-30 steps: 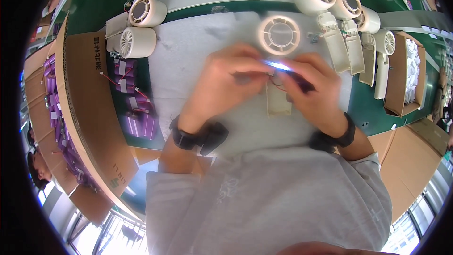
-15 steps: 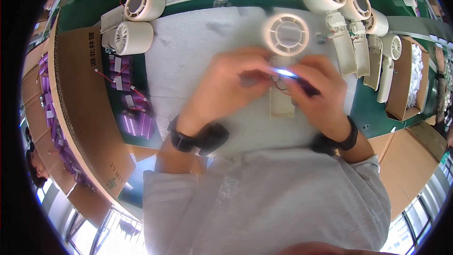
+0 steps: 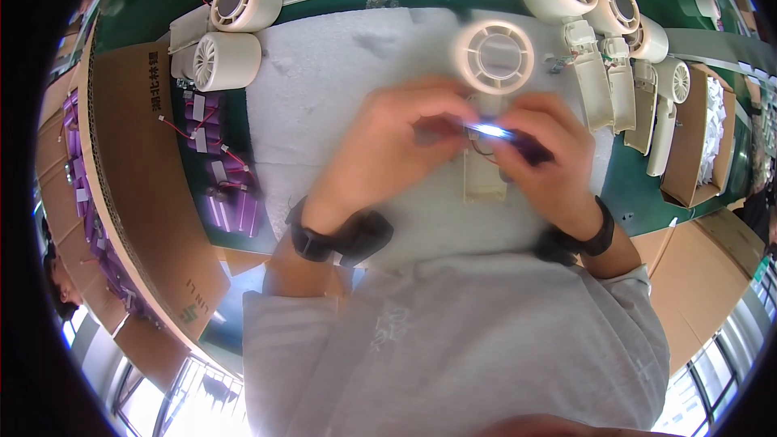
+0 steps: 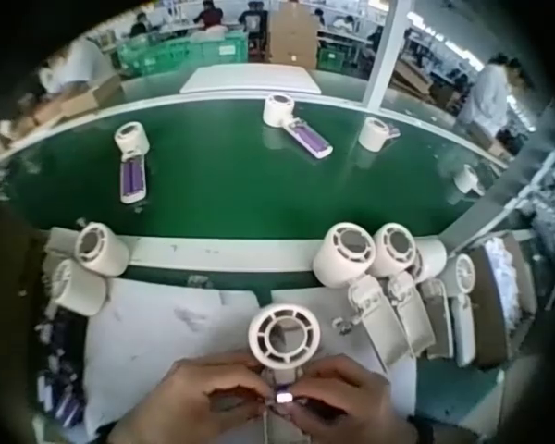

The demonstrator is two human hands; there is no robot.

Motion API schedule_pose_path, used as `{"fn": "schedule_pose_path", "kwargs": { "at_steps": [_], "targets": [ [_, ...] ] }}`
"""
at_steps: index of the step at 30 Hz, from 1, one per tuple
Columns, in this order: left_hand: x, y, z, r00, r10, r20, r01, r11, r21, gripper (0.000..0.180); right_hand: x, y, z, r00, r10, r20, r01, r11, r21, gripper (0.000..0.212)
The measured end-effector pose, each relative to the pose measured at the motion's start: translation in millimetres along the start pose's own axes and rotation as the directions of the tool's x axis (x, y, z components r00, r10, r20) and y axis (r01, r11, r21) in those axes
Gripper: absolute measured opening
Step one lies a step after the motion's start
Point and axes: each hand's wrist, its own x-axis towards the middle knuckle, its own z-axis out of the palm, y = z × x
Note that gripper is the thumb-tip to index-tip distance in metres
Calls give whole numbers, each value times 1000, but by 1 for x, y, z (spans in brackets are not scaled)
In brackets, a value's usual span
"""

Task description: The person picks up a fan housing and a circuit board, connects the board to a battery pack, and tests the connection. They then fit the battery pack and circuit board into the housing before setting the assembly aside.

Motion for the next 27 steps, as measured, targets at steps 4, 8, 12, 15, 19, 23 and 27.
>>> {"fn": "schedule_pose_path", "kwargs": {
  "at_steps": [4,8,12,15,19,23,27],
  "targets": [
    [0,0,1,1000,-30,5,30,999,-26,34,1,1,0,995,-93,-20,92,993,-69,23],
    [0,1,1,999,-49,12,49,999,-2,37,1,5,1,990,-130,-50,126,989,-84,23],
    [0,1,1,999,-34,19,34,999,6,35,2,5,1,988,-141,-58,136,987,-91,22],
    [0,1,1,999,-31,16,31,1000,2,32,2,3,1,991,-118,-60,113,990,-82,22],
    [0,2,2,999,-36,16,36,999,14,30,2,3,1,991,-116,-68,110,990,-88,22],
    [0,1,3,1000,-28,-3,28,1000,3,30,4,3,1,990,-127,-66,120,987,-105,22],
    [0,2,4,999,-34,-14,34,999,-2,30,1,1,-1,995,-93,-41,89,993,-81,24]
  ]
}}
